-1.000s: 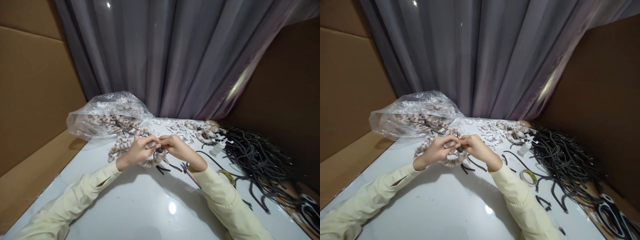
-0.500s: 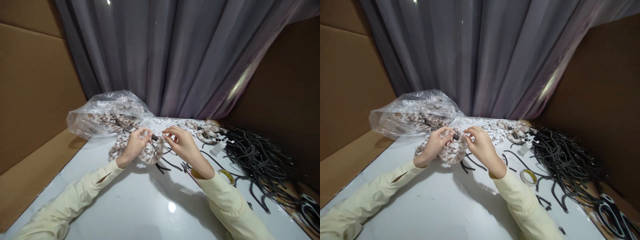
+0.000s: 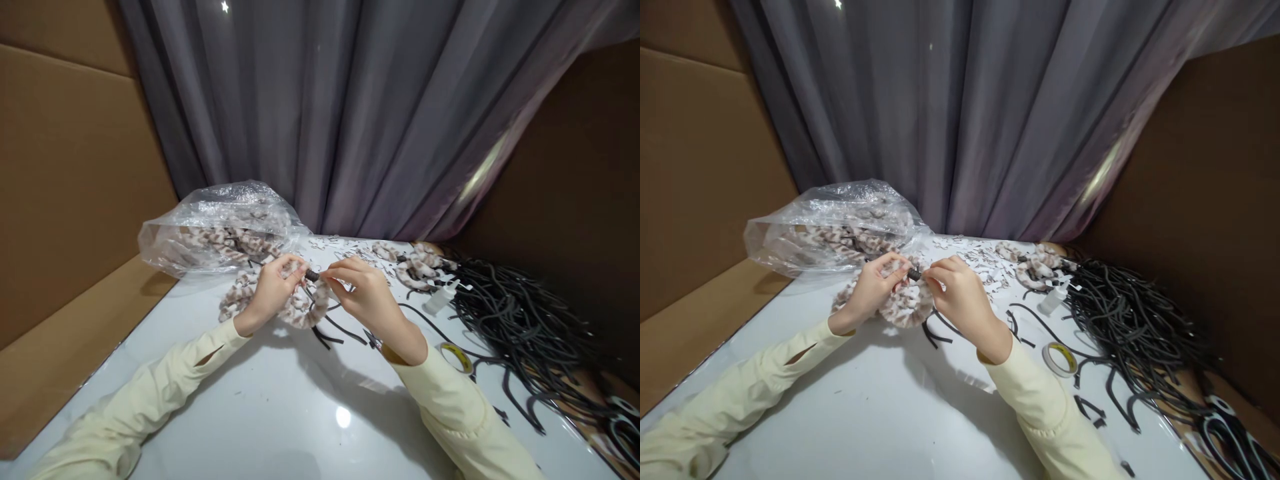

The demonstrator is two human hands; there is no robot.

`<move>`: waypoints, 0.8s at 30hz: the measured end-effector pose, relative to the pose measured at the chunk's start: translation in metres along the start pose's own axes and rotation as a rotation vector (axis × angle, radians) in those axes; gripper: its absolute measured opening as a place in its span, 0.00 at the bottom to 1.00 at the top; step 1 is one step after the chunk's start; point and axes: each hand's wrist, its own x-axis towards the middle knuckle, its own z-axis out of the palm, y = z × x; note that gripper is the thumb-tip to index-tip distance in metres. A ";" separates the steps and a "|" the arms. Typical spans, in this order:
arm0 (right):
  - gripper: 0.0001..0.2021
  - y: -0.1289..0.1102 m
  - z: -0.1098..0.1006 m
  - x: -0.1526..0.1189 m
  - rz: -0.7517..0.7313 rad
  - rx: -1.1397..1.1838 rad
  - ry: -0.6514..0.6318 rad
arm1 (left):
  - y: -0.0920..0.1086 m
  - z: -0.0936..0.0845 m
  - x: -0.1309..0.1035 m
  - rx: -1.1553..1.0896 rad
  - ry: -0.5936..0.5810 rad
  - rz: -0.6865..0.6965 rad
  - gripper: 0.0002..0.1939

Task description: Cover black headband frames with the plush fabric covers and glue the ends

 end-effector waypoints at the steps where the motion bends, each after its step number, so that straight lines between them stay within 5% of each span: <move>1: 0.09 0.000 0.000 0.000 -0.003 -0.001 0.004 | 0.000 0.000 0.000 0.001 -0.001 0.006 0.09; 24: 0.12 0.000 0.005 -0.001 -0.012 0.031 -0.010 | -0.002 0.000 -0.001 0.023 -0.024 0.010 0.10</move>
